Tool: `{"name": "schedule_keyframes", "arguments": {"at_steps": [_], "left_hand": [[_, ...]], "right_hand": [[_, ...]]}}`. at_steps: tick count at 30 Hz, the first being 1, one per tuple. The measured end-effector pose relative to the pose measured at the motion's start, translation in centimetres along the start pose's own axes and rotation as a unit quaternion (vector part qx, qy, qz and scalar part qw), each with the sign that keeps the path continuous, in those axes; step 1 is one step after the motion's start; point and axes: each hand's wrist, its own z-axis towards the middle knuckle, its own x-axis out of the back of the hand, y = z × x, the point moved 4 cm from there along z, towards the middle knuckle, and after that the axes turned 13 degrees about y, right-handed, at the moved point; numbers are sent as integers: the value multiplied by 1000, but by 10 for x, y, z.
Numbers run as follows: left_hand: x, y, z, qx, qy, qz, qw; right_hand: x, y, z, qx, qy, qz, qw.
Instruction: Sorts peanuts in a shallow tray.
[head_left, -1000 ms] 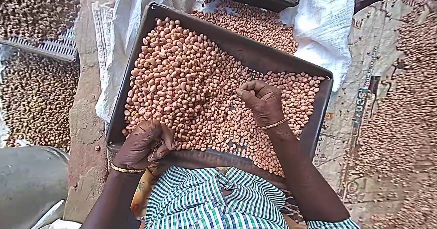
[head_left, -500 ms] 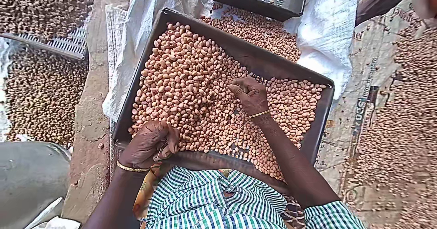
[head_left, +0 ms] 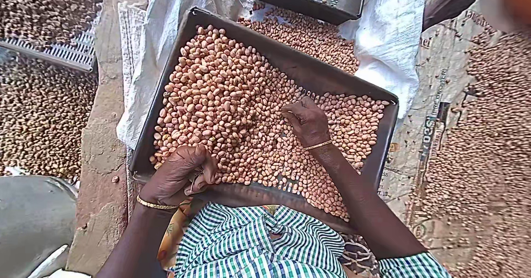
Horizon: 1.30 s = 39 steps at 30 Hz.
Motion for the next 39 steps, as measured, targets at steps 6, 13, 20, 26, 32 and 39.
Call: {"name": "schedule_keyframes", "arguments": {"at_steps": [6,13,20,26,32,39], "left_hand": [[1,1,-1,-1,-16,-8,1000],[0,1,0,-2,-30,-6,1000],[0,1,0,-10,-31,7,999],[-1,2,1,-10,-37,3,999],[1,2,-1,-25,-37,-4,999],[1,2,0,-28,-41,4,999]], "right_hand": [[1,2,11,8,-7,13,1000],[-12,-14,10,57,-28,-73,995],[-9,-15,25,18,-117,-51,992],[8,10,10,-45,-7,58,997],[-11,-14,10,48,-44,-35,997],[2,1,20,-32,-8,125,992]]}}
